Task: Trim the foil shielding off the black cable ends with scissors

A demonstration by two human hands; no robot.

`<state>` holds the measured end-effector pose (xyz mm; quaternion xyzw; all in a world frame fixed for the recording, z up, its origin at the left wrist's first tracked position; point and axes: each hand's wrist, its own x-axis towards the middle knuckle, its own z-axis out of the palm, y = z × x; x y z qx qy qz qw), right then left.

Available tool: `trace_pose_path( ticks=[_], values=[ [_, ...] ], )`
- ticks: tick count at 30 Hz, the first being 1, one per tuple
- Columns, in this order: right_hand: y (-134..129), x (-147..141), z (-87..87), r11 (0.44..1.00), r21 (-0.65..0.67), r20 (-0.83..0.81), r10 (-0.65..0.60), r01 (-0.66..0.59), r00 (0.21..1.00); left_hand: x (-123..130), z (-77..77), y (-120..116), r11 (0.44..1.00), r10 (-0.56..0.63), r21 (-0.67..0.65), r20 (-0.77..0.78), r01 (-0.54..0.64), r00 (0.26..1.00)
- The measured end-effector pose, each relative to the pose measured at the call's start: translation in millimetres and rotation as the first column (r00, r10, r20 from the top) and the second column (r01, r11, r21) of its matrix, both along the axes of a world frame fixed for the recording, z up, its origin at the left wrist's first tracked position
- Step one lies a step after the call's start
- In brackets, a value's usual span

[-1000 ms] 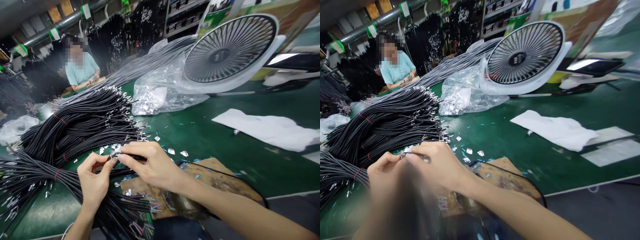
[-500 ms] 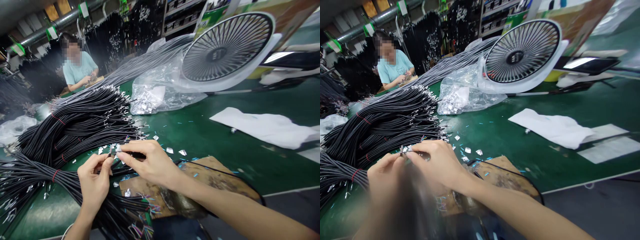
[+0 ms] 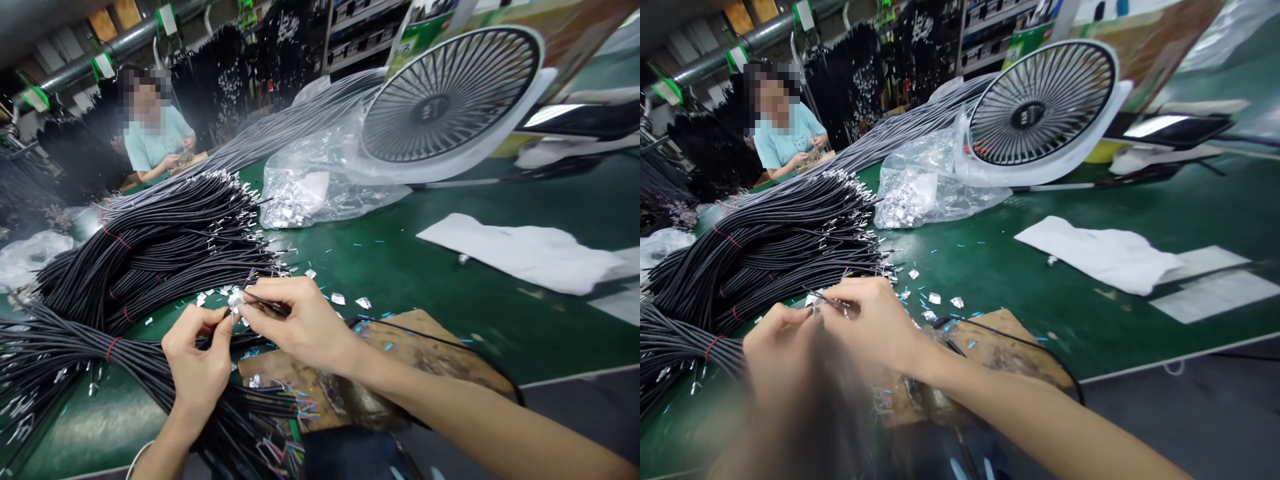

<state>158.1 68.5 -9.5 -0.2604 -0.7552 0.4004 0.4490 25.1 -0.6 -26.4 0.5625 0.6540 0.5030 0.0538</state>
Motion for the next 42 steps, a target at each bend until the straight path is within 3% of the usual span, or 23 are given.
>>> trace_pose_path(
  ticks=[7, 12, 14, 17, 21, 23, 25, 26, 28, 30, 31, 35, 38, 40, 42],
  values=[
    [1, -2, -3.2, 0.990, -0.138, -0.025, 0.021, -0.024, 0.999, -10, 4.5, 2, 0.966, -0.220, -0.109, 0.125, 0.234, 0.967],
    [0, -1, -1.4, 0.985, -0.165, -0.023, 0.037, -0.041, 0.999, -13, 8.9, 2, 0.960, -0.280, -0.005, 0.064, 0.281, 0.958],
    [-1, 0, -3.1, 0.996, -0.087, -0.010, 0.021, -0.022, 1.000, -14, 12.0, 2, 0.948, -0.316, -0.020, 0.089, 0.319, 0.945],
    [-1, 0, -9.8, 0.983, 0.182, -0.001, -0.013, 0.013, 1.000, -18, 16.5, 3, 0.883, -0.397, -0.172, 0.221, 0.436, 0.891],
    [8, 2, -17.4, 0.873, 0.484, -0.001, -0.070, 0.062, 0.998, -25, 18.1, 7, 0.819, -0.304, -0.326, 0.451, 0.472, 0.839],
    [15, 7, -16.2, 0.762, 0.648, 0.067, -0.054, -0.002, 0.996, -25, 17.7, 10, 0.726, -0.269, -0.420, 0.555, 0.544, 0.787],
    [20, 12, -12.3, 0.610, 0.784, 0.195, -0.073, -0.110, 0.978, -24, 16.9, 12, 0.651, -0.239, -0.485, 0.599, 0.583, 0.765],
    [22, 14, -10.3, 0.547, 0.822, 0.253, -0.105, -0.156, 0.962, -23, 16.3, 14, 0.656, -0.220, -0.493, 0.599, 0.571, 0.770],
    [23, 17, -7.8, 0.489, 0.850, 0.311, -0.169, -0.195, 0.935, -20, 14.2, 15, 0.743, -0.175, -0.453, 0.579, 0.493, 0.796],
    [23, 16, -8.6, 0.514, 0.843, 0.304, -0.218, -0.156, 0.927, -19, 11.6, 15, 0.840, -0.137, -0.362, 0.579, 0.404, 0.804],
    [23, 15, -9.9, 0.556, 0.824, 0.286, -0.247, -0.106, 0.926, -20, 10.4, 14, 0.867, -0.132, -0.322, 0.590, 0.381, 0.797],
    [22, 8, -12.9, 0.797, 0.584, 0.167, -0.304, 0.154, 0.938, -22, 8.8, 12, 0.884, -0.171, -0.252, 0.611, 0.394, 0.773],
    [17, 2, -9.8, 0.937, 0.334, 0.066, -0.136, 0.106, 0.989, -23, 9.2, 11, 0.904, -0.171, -0.242, 0.548, 0.352, 0.819],
    [14, -1, -7.2, 0.976, 0.218, 0.034, -0.028, 0.020, 0.999, -23, 8.1, 10, 0.910, -0.168, -0.251, 0.507, 0.331, 0.846],
    [12, -2, -5.3, 0.985, 0.170, 0.013, -0.022, 0.019, 1.000, -23, 6.2, 9, 0.908, -0.179, -0.260, 0.464, 0.327, 0.867]
  ],
)
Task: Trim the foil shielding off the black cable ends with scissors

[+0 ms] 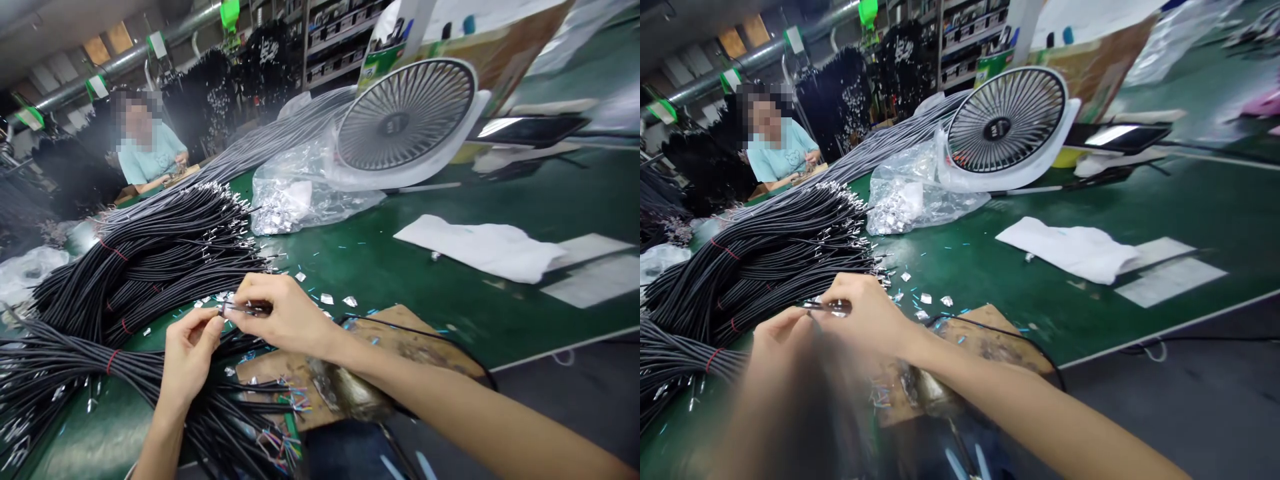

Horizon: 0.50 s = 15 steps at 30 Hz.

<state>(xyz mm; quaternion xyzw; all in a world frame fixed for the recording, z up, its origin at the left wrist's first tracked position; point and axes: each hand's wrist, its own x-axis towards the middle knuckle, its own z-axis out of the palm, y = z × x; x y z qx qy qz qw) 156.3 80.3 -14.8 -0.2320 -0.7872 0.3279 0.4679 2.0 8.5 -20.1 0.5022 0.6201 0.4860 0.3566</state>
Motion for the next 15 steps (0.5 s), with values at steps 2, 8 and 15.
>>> trace_pose_path(
  ticks=[2, 8, 15],
  values=[
    [0, 0, 1.5, 0.997, -0.014, -0.029, -0.071, 0.070, 0.997, 1, -1.7, -2, 1.000, -0.004, 0.017, -0.048, 0.005, 0.999],
    [0, 2, 4.0, 0.987, -0.162, 0.002, -0.007, 0.007, 1.000, 7, -3.6, -5, 0.986, 0.095, 0.150, -0.181, -0.068, 0.979],
    [-2, -1, -4.0, 0.999, -0.027, -0.043, 0.034, -0.035, 0.998, 13, -7.0, -7, 0.967, 0.130, 0.244, -0.235, -0.071, 0.963]
  ],
)
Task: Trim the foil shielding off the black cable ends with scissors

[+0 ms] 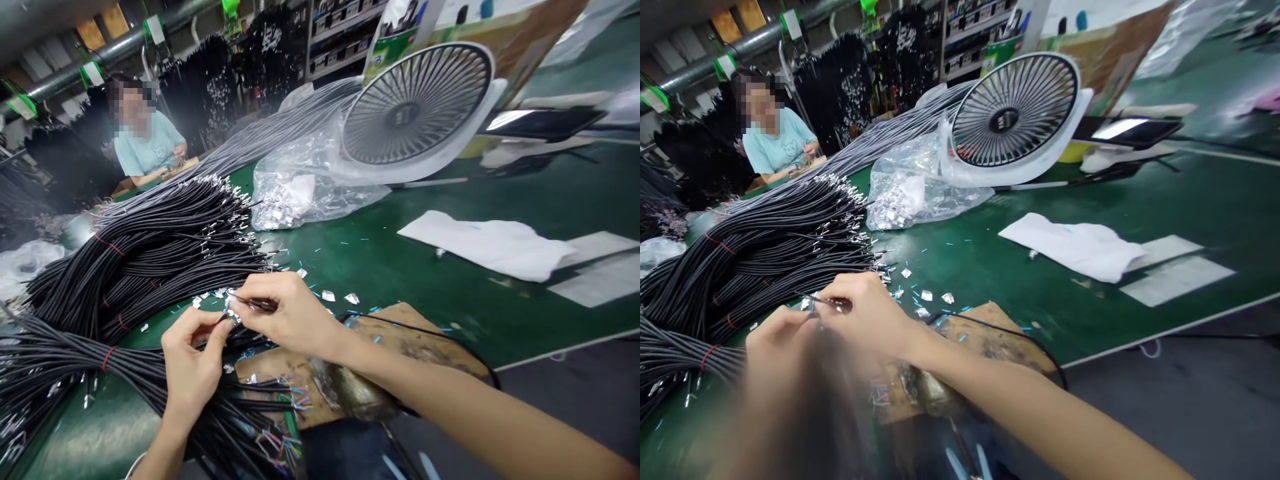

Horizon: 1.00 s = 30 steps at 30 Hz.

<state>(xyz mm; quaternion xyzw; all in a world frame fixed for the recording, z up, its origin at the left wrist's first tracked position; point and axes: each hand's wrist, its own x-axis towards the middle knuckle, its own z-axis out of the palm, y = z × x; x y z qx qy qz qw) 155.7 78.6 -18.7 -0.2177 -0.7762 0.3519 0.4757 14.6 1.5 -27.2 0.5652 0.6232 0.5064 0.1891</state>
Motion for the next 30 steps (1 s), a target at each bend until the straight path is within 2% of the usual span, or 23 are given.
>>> trace_pose_path(
  ticks=[8, 12, 15, 19, 22, 25, 28, 30],
  values=[
    [-1.7, -1.5, 2.0, 0.999, -0.026, -0.041, -0.027, 0.026, 0.999, 5.1, 0.0, -2.0, 0.996, 0.070, 0.055, -0.013, -0.069, 0.997],
    [-3.7, -2.4, -1.6, 1.000, 0.022, -0.065, 0.003, -0.001, 0.998, 7.4, 1.5, -1.5, 0.991, 0.113, 0.073, 0.006, -0.113, 0.994],
    [-4.4, -1.9, -4.1, 0.999, 0.045, -0.089, -0.001, 0.005, 0.996, 7.7, 2.1, -1.5, 0.991, 0.100, 0.089, 0.010, -0.100, 0.995],
    [-3.9, -1.1, -6.1, 0.991, 0.124, -0.061, 0.064, -0.056, 0.996, 4.7, 1.1, -1.4, 0.994, 0.070, 0.083, 0.007, -0.070, 0.998],
    [-3.3, -0.7, -6.5, 0.989, 0.132, -0.049, 0.078, -0.071, 0.996, 0.9, -0.8, -1.4, 0.994, 0.043, 0.097, -0.028, -0.040, 0.999],
    [-3.2, -0.6, -5.8, 0.996, 0.085, -0.084, 0.007, 0.000, 0.996, -0.9, -3.0, -1.9, 0.991, 0.039, 0.130, -0.118, -0.023, 0.992],
    [-3.5, -0.9, -5.9, 0.990, 0.129, -0.075, -0.043, 0.052, 0.996, 1.3, -4.8, -2.7, 0.975, 0.102, 0.218, -0.295, -0.037, 0.950],
    [-4.0, -1.0, -6.4, 0.986, 0.159, -0.048, -0.050, 0.057, 0.998, 4.1, -5.7, -3.0, 0.963, 0.141, 0.265, -0.346, -0.048, 0.927]
  ],
)
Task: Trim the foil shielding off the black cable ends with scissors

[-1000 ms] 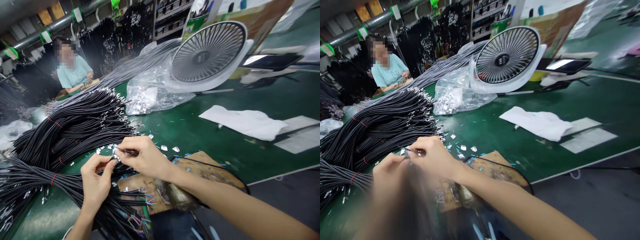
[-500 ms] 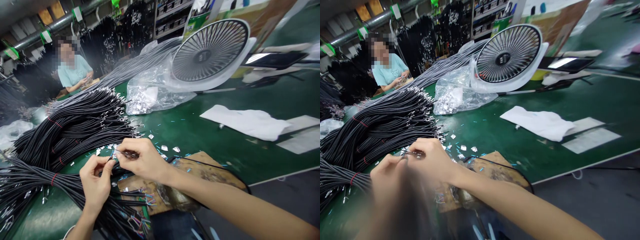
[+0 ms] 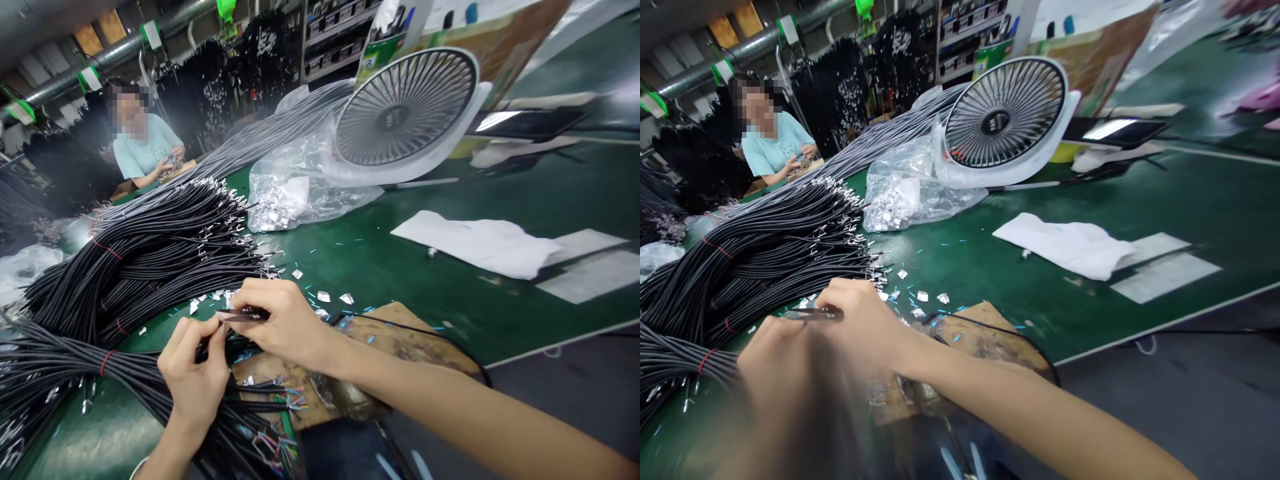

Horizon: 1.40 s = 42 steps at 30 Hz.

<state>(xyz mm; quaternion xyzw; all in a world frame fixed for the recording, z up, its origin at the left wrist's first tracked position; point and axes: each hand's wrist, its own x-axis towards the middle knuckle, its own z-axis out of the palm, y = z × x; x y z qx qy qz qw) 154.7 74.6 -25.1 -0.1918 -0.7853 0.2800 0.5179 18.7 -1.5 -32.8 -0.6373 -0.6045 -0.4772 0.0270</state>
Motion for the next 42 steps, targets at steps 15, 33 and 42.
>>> trace_pose_path(
  ticks=[15, 33, 42],
  values=[
    [-8, 3, 2.6, 0.995, 0.012, -0.034, 0.098, -0.098, 0.995, -4, 11.4, -3, 1.000, 0.015, -0.009, 0.194, -0.013, 0.981],
    [-8, 2, 15.8, 0.992, -0.012, 0.046, 0.128, -0.128, 0.991, -22, -1.1, -4, 0.995, 0.083, 0.043, 0.082, -0.087, 0.993],
    [-8, 3, 16.0, 0.976, -0.121, 0.022, 0.182, -0.178, 0.983, -26, -13.8, -1, 0.998, 0.014, 0.052, 0.196, -0.025, 0.980]
  ],
)
